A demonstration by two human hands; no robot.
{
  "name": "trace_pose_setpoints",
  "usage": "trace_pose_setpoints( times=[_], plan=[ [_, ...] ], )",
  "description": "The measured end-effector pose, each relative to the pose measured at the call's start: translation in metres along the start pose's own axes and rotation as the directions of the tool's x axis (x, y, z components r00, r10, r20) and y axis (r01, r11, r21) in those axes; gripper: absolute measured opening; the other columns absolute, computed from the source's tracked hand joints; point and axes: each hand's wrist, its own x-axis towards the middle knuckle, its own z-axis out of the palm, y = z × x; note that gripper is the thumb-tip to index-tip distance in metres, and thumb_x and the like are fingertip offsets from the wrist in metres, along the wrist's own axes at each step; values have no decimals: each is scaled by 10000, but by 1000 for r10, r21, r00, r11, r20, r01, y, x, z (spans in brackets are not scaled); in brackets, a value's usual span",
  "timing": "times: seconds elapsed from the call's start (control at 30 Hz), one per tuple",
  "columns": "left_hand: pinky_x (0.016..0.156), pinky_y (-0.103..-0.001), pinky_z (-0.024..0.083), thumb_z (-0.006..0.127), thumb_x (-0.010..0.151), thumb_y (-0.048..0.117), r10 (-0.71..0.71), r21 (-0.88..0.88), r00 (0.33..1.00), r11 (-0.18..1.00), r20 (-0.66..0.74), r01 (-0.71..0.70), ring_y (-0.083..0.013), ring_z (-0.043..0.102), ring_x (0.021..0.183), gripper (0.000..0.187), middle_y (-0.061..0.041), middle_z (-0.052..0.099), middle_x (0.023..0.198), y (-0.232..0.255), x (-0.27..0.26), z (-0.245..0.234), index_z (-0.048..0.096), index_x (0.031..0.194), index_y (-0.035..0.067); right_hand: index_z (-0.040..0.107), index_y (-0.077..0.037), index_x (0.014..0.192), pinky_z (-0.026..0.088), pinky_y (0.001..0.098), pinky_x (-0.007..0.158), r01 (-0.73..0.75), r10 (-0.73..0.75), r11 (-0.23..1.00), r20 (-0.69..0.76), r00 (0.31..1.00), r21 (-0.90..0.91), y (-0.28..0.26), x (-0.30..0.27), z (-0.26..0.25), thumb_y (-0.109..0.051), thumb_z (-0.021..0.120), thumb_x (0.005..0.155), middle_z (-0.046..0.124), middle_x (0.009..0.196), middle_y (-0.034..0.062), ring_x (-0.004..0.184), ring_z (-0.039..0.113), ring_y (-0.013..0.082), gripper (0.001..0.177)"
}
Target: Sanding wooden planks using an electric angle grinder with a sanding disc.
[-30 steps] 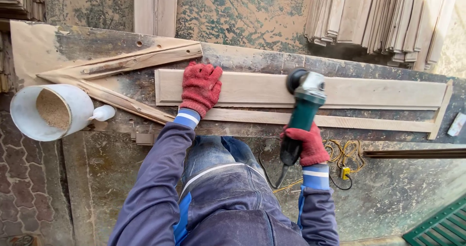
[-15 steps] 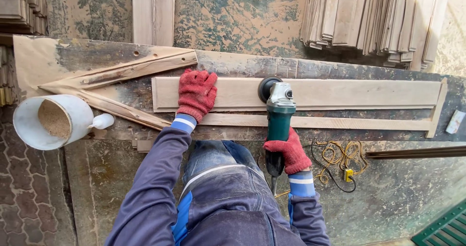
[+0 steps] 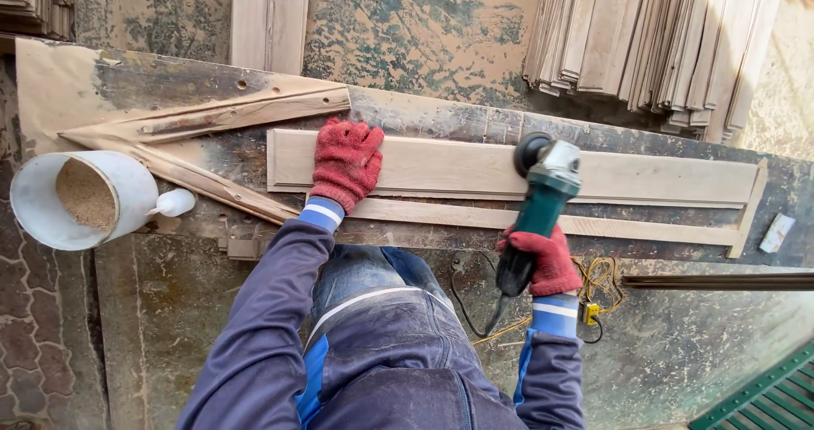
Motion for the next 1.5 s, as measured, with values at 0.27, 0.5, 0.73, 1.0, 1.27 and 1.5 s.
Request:
trace_pose_setpoints(
  times=[0.27,0.5,0.73,1.0,1.27,1.5],
  plan=[
    [827,-423,496,640,788,255,13,-14,1000,1000,17,-13,-242,612,756,149,-38,543,815,4,5,-10,614,922,194,684,-88,1023,561,394,675,26,58,931,217,974,-364,24,-21,71,-9,948,444,724,797,154,740,715,283,641],
    [816,-425,506,644,776,260,17,-9,1000,1000,19,-17,-246,620,729,172,-43,550,800,1,5,-5,620,928,185,640,-83,1009,599,434,681,-37,50,990,98,994,-136,0,-8,10,31,854,501,722,793,189,700,740,334,563],
    [888,-438,492,659,770,263,16,15,1000,1000,-4,-16,-236,618,810,219,-39,551,852,-3,-2,10,642,976,191,641,-84,997,633,456,694,17,-17,1000,27,999,-5,-25,30,-88,-64,786,662,717,860,171,738,756,339,365],
    [927,-432,481,652,782,276,11,40,1000,999,6,-11,-227,607,840,212,-30,544,862,-2,-4,13,637,979,201,615,-99,1030,626,475,696,15,-14,1000,48,999,-19,-22,18,-41,-9,775,648,699,843,177,730,742,350,424],
    [878,-440,496,624,813,249,23,6,1000,1000,-6,-23,-246,611,803,188,-46,543,853,-1,-1,6,641,989,184,670,-97,997,592,400,635,-18,63,977,206,976,-214,15,-30,66,52,900,417,722,761,155,702,742,292,641],
    [884,-445,493,625,807,253,22,-7,1000,1000,-8,-22,-248,611,803,201,-43,547,856,-2,-3,8,642,995,184,679,-100,1021,580,386,640,-17,60,966,164,985,-257,3,-25,48,17,912,422,719,771,149,707,730,287,653]
  ],
)
